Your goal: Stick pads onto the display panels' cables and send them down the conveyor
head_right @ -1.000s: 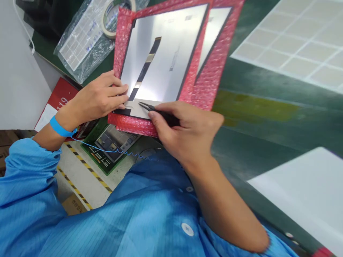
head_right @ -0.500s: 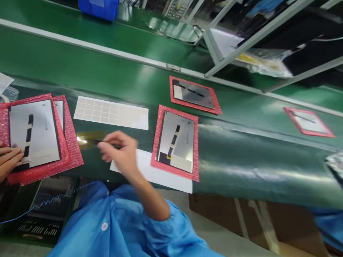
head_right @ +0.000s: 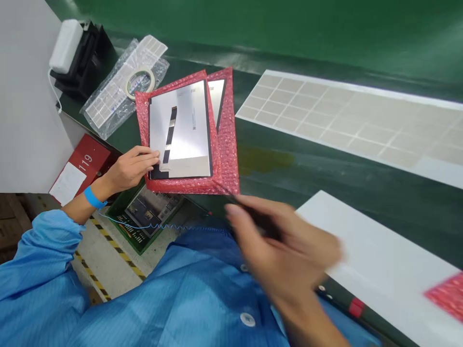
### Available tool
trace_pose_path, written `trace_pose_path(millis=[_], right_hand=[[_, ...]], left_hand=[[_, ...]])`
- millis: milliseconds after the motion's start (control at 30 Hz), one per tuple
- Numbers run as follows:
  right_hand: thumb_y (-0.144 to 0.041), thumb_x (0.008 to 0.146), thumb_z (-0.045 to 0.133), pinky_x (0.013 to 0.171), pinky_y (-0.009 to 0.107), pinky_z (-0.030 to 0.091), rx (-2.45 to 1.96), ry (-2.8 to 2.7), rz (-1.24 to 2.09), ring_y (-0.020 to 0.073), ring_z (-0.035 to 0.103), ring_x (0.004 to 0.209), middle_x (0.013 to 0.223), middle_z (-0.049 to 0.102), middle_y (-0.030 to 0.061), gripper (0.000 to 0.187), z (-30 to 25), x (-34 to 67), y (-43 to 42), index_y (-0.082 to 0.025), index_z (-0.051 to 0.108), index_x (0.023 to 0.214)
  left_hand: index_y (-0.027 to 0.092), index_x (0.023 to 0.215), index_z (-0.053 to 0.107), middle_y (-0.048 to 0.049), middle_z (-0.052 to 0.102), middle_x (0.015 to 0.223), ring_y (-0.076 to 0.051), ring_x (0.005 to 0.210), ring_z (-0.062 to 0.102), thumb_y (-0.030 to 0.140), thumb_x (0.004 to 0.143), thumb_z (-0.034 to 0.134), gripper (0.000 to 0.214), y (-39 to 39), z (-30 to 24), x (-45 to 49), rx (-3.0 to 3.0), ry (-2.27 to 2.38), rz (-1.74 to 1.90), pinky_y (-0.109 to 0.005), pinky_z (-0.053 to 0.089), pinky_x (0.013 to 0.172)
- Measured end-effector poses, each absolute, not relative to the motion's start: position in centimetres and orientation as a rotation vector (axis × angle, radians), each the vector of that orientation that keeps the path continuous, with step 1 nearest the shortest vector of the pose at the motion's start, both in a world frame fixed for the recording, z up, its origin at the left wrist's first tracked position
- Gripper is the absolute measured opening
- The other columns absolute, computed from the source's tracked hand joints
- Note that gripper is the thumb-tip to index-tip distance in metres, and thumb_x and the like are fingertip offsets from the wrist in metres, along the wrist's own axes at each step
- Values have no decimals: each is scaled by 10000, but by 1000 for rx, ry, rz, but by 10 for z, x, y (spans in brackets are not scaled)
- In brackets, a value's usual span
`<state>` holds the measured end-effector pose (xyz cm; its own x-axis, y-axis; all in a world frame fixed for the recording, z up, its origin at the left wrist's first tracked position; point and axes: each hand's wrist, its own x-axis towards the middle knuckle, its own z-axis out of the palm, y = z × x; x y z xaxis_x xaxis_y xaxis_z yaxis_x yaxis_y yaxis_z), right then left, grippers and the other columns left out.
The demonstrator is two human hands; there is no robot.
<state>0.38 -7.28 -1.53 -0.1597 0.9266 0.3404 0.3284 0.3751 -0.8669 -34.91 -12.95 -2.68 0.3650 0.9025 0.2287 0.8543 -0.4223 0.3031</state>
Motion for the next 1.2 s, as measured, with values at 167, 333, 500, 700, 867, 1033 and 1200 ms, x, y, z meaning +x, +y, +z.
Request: trace_pose_path(millis=[167,333,500,700,867,1033,1200], right_hand=[[-252,992,741,559,278,536,-819,-2036,469,169,742,597,788,824,21,83,-40,-68,-90,-256,820,1018],[-224,1031,696,593,280,520,-738,-2163,367,154,717,606,743,793,11,106,-56,-89,-94,-247,799,1025],[-178,1002,733,585,300,483,-655,-2186,350,149,667,576,718,764,7,108,-61,-84,-95,-243,794,1063],[-318,1016,726,538,315,471,-814,-2258,503,158,619,535,650,718,19,117,-72,-87,-98,-266,824,979],[-201,975,752,536,296,482,-640,-2189,214,140,603,508,626,706,4,111,-68,-90,-94,-252,794,886],[-102,943,779,518,280,424,-577,-2095,72,101,581,481,611,693,-35,113,-49,-89,-87,-204,730,936],[-96,942,792,500,291,381,-551,-2145,66,92,592,478,608,694,-38,131,-38,-87,-85,-176,688,947]], left_hand=[[199,1334,769,-132,800,1358,-275,1307,695,338,1127,571,319,-130,-32,-339,2443,1676,633,-528,622,1095],[198,1311,788,-106,798,1376,-272,1283,706,359,1132,564,329,-129,-40,-336,2446,1691,663,-500,607,1097],[190,1355,772,-120,789,1392,-270,1292,699,348,1125,576,340,-128,-44,-335,2420,1654,750,-500,588,1101],[197,1323,786,-90,796,1368,-275,1283,692,379,1147,527,363,-128,-41,-332,2407,1693,666,-505,590,1103],[195,1337,776,-87,788,1379,-264,1294,683,380,1157,504,375,-128,-42,-330,2406,1693,665,-500,576,1141],[165,1354,751,-97,770,1394,-253,1296,669,343,1163,493,367,-128,-44,-329,2446,1658,701,-501,574,1136],[163,1271,762,-94,793,1337,-245,1235,678,324,1156,507,323,-127,-40,-327,2507,1684,665,-464,593,1093]])
